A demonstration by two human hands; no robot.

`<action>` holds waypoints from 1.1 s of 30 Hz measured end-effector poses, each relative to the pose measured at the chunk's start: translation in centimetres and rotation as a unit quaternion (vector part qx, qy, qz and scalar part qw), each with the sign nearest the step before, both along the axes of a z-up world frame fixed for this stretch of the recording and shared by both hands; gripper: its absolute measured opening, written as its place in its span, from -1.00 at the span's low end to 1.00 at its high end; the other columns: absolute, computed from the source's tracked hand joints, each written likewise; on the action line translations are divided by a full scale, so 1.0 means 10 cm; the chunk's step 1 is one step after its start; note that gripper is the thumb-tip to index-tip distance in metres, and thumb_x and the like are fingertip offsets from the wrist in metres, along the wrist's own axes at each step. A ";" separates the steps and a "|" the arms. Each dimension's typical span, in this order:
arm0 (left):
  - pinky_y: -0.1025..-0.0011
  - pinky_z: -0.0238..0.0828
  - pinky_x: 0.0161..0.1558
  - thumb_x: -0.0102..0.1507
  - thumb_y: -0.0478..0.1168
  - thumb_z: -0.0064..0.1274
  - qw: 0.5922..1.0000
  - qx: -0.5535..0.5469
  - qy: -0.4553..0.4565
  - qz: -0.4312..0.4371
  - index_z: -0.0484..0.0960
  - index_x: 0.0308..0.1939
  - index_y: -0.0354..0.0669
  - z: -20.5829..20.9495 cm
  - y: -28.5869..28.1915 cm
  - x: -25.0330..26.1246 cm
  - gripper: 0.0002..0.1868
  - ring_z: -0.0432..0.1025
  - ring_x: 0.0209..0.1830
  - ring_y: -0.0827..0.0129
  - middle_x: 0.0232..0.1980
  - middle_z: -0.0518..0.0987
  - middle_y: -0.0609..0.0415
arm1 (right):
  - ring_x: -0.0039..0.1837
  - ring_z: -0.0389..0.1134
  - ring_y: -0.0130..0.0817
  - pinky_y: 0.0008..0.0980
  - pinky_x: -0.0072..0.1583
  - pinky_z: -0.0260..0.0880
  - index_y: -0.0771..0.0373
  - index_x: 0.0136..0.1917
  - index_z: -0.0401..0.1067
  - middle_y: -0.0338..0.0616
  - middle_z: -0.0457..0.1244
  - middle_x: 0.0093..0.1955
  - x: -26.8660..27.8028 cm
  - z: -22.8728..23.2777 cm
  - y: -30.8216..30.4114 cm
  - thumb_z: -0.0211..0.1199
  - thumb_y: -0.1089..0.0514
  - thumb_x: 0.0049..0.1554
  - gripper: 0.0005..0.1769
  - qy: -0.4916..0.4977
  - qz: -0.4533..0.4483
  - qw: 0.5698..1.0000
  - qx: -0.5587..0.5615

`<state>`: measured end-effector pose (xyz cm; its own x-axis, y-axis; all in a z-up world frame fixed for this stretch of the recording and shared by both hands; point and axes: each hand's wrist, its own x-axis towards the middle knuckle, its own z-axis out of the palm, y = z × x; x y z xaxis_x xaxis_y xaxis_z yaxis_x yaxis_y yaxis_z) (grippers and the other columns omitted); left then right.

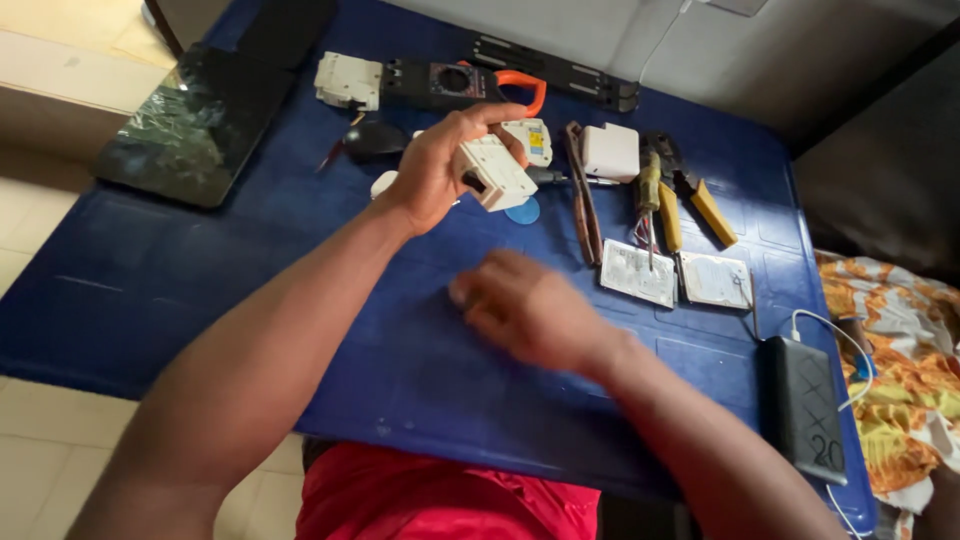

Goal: Wiring an electrical switch or socket component at a table.

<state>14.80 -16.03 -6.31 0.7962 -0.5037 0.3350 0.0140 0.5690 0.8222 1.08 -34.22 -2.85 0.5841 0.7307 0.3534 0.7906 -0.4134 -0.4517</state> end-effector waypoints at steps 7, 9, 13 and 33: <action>0.40 0.42 -0.12 0.42 -0.01 -0.24 0.996 0.052 -0.057 0.039 0.51 0.38 -0.25 0.01 -0.01 0.04 -0.44 0.52 -0.07 0.33 0.00 0.63 -0.05 | 0.00 0.36 0.00 -0.10 0.01 0.38 0.25 0.00 0.54 -0.02 0.30 -0.07 0.22 -0.07 -0.24 0.30 0.15 0.27 -0.88 -0.114 -0.196 0.969 -0.103; 0.49 0.14 -0.39 0.36 -0.01 -0.25 0.997 0.069 -0.009 0.036 0.51 0.36 -0.22 0.02 0.01 0.01 -0.42 0.44 -0.25 0.39 -0.06 0.66 -0.05 | 0.05 0.47 -0.20 -0.31 0.04 0.49 0.22 0.06 0.58 -0.11 0.39 0.01 -0.04 0.22 -0.10 0.34 0.13 0.07 -0.72 0.142 -0.015 0.990 0.000; 0.33 0.51 -0.01 0.36 -0.06 -0.22 0.999 0.015 -0.032 -0.013 0.47 0.39 -0.27 0.04 0.04 -0.01 -0.42 0.55 -0.05 0.29 -0.01 0.63 -0.07 | 0.02 0.45 -0.21 -0.25 0.06 0.50 0.35 0.18 0.54 0.07 0.42 0.03 0.07 0.11 -0.34 0.42 0.22 0.04 -0.58 0.543 0.013 0.836 0.076; 0.33 0.58 -0.07 0.28 0.24 0.05 0.997 0.081 0.004 0.018 0.33 0.38 -0.13 0.07 -0.29 -0.21 -0.25 0.52 -0.01 0.45 0.10 0.55 0.09 | -0.03 0.46 -0.33 -0.40 -0.02 0.50 0.27 0.19 0.22 -0.07 0.34 -0.01 0.30 -0.11 -0.36 0.39 0.33 0.19 -0.59 0.104 -0.239 0.895 0.361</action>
<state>12.67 -18.96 -5.58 0.8173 -0.5212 0.2456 0.0026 0.4297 0.9030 4.11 -37.77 -3.94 0.8776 0.0046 0.4794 0.4682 -0.2239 -0.8548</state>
